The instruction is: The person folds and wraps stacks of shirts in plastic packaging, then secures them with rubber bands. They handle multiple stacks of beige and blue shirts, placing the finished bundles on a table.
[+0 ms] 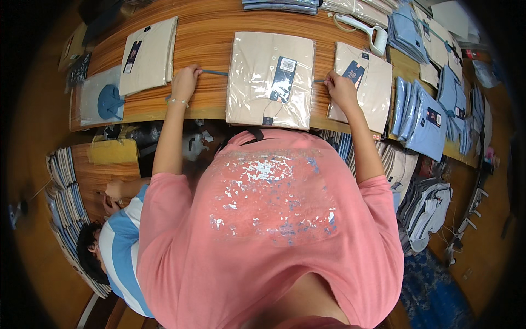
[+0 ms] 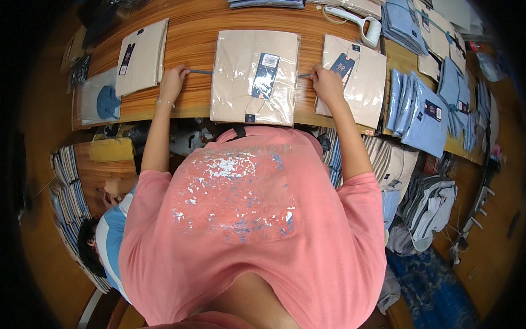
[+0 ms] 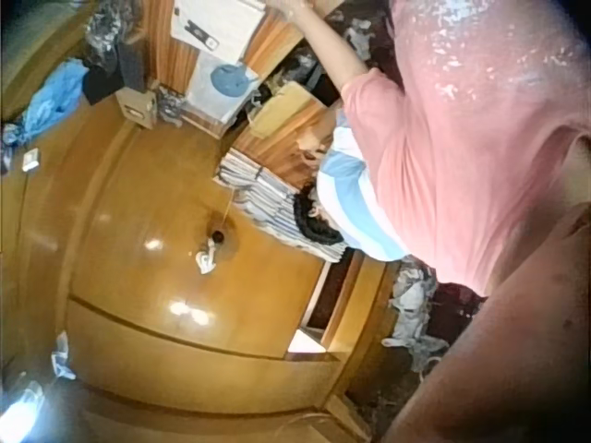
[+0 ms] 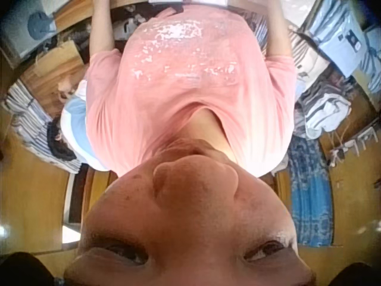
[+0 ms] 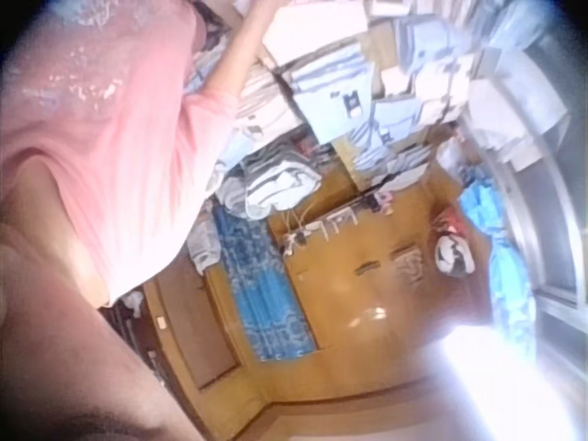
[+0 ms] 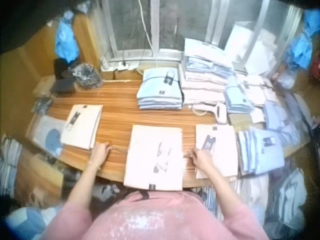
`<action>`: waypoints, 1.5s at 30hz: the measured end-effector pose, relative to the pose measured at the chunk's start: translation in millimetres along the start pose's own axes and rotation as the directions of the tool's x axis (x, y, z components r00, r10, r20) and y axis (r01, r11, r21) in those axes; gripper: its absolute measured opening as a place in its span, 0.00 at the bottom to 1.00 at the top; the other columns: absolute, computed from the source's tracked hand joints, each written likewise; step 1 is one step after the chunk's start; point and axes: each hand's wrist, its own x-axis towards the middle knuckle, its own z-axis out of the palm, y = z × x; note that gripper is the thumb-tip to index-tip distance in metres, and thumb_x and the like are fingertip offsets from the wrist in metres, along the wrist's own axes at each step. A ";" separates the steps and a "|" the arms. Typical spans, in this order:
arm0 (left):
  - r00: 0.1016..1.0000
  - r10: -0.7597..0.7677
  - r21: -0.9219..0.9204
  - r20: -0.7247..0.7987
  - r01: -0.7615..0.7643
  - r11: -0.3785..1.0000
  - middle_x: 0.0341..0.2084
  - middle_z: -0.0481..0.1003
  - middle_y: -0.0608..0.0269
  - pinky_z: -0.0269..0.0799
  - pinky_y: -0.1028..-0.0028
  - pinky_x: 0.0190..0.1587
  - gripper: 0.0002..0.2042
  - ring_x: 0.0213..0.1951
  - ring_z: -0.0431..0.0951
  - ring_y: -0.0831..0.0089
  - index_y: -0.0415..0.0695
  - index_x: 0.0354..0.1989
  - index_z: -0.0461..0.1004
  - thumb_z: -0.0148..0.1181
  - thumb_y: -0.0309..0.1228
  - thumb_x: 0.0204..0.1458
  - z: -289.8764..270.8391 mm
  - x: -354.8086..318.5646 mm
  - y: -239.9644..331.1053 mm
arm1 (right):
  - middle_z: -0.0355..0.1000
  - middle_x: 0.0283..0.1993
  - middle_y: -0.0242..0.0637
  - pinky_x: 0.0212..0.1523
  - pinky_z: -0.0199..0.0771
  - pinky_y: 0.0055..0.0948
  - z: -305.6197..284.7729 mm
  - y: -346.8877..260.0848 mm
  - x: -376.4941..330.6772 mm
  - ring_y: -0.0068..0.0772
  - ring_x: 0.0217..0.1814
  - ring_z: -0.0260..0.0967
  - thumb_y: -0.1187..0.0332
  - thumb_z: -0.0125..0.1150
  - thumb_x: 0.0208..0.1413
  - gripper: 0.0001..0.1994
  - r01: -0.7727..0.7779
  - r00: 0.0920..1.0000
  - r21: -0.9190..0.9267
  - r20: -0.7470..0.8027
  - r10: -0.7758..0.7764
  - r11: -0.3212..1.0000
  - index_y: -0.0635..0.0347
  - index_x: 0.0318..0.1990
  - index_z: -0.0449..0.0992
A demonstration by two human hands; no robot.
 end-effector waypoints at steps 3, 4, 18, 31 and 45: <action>0.995 -0.084 0.044 0.046 0.082 0.996 0.28 0.75 0.46 0.68 0.57 0.38 0.12 0.35 0.74 0.48 0.41 0.36 0.73 0.49 0.36 0.55 -7.5 2.6 -3.3 | 0.75 0.29 0.44 0.37 0.69 0.44 -3.0 6.1 1.6 0.47 0.34 0.72 0.68 0.54 0.49 0.06 -0.021 0.993 -0.094 0.115 0.032 0.995 0.56 0.32 0.77; 0.989 -0.129 0.053 0.067 0.126 0.991 0.28 0.75 0.45 0.68 0.57 0.39 0.13 0.36 0.74 0.48 0.40 0.37 0.73 0.47 0.36 0.56 -9.0 2.7 -5.9 | 0.75 0.30 0.44 0.38 0.69 0.43 -5.5 8.9 -1.9 0.47 0.35 0.72 0.69 0.54 0.49 0.07 -0.016 0.988 -0.086 0.154 0.029 0.996 0.55 0.33 0.78; 0.964 0.144 -0.877 0.222 0.133 0.461 0.30 0.75 0.67 0.67 0.76 0.42 0.12 0.36 0.71 0.77 0.38 0.36 0.75 0.52 0.35 0.54 -47.3 9.8 78.1 | 0.73 0.31 0.49 0.34 0.67 0.39 -57.0 -32.8 7.6 0.48 0.34 0.71 0.63 0.56 0.52 0.12 -0.152 0.967 0.341 0.244 0.068 0.928 0.63 0.34 0.76; 0.895 0.440 -0.239 -0.070 -0.444 0.864 0.30 0.67 0.57 0.59 0.61 0.39 0.12 0.37 0.69 0.59 0.45 0.31 0.70 0.57 0.37 0.39 52.6 -13.3 177.0 | 0.70 0.29 0.51 0.37 0.67 0.44 -11.8 -153.6 0.9 0.55 0.33 0.68 0.71 0.54 0.49 0.06 0.255 0.966 0.324 -0.038 -0.257 0.911 0.65 0.30 0.73; 0.910 0.389 -0.192 -0.141 -0.411 0.891 0.53 0.59 0.49 0.54 0.60 0.48 0.25 0.48 0.61 0.56 0.36 0.57 0.55 0.51 0.30 0.50 54.3 -27.5 191.6 | 0.72 0.26 0.50 0.31 0.69 0.32 35.9 -112.0 12.3 0.39 0.27 0.72 0.68 0.53 0.55 0.11 -0.116 0.991 0.694 0.028 0.134 0.710 0.68 0.37 0.75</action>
